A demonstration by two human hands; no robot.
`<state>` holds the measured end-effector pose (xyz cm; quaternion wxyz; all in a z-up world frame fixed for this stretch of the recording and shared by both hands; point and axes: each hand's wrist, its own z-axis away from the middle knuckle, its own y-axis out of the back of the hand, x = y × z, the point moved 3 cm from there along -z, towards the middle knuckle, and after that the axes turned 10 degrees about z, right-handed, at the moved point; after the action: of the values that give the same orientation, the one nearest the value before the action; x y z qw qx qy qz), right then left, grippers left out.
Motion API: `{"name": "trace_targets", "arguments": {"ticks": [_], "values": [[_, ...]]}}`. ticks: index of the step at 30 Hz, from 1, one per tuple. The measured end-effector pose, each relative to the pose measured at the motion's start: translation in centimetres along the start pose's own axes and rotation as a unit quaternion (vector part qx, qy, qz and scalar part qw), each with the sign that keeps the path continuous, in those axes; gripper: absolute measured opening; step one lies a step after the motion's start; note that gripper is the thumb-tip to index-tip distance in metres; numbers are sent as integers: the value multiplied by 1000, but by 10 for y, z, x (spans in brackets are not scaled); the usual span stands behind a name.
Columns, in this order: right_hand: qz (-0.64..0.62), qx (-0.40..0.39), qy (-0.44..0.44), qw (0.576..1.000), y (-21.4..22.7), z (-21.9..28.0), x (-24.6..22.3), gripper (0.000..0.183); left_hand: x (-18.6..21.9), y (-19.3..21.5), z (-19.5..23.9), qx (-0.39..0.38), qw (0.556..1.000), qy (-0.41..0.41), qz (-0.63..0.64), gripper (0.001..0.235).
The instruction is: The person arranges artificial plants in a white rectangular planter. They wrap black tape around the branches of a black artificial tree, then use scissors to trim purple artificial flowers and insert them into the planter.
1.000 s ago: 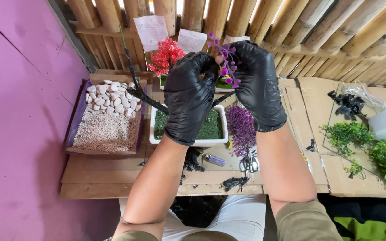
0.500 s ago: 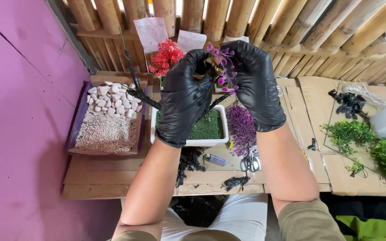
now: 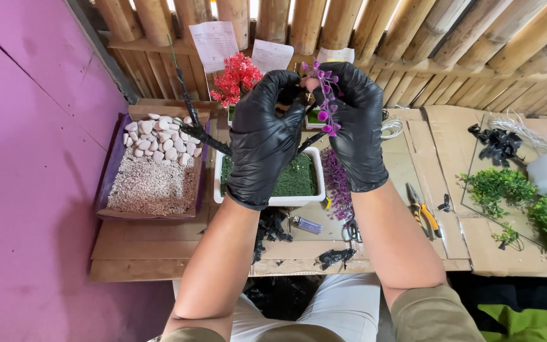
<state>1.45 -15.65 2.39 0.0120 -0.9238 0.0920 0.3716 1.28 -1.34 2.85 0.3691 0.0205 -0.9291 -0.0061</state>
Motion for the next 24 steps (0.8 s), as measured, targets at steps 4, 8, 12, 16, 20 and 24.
{"name": "trace_targets", "arguments": {"ticks": [4, 8, 12, 16, 20, 24], "values": [[37, 8, 18, 999, -6, 3, -7, 22, 0, -1, 1, 14, 1000, 2, -6, 17], [-12, 7, -50, 999, -2, -1, 12, 29, -4, -2, 1, 19, 999, 14, -21, 22], [80, -16, 22, 996, 5, -5, 31, 21, 1, -2, 2, 27, 999, -1, -23, 27], [-21, 30, -71, 997, 4, -3, 52, 24, 1, 1, -1, 26, 999, 15, -11, 17], [-38, 66, -53, 996, 4, -1, 64, 25, -1, 4, -13, 29, 998, -2, -53, 12], [11, 73, -27, 997, -4, 5, 40, 24, -5, 3, -20, 8, 998, -27, -58, 8]]}}
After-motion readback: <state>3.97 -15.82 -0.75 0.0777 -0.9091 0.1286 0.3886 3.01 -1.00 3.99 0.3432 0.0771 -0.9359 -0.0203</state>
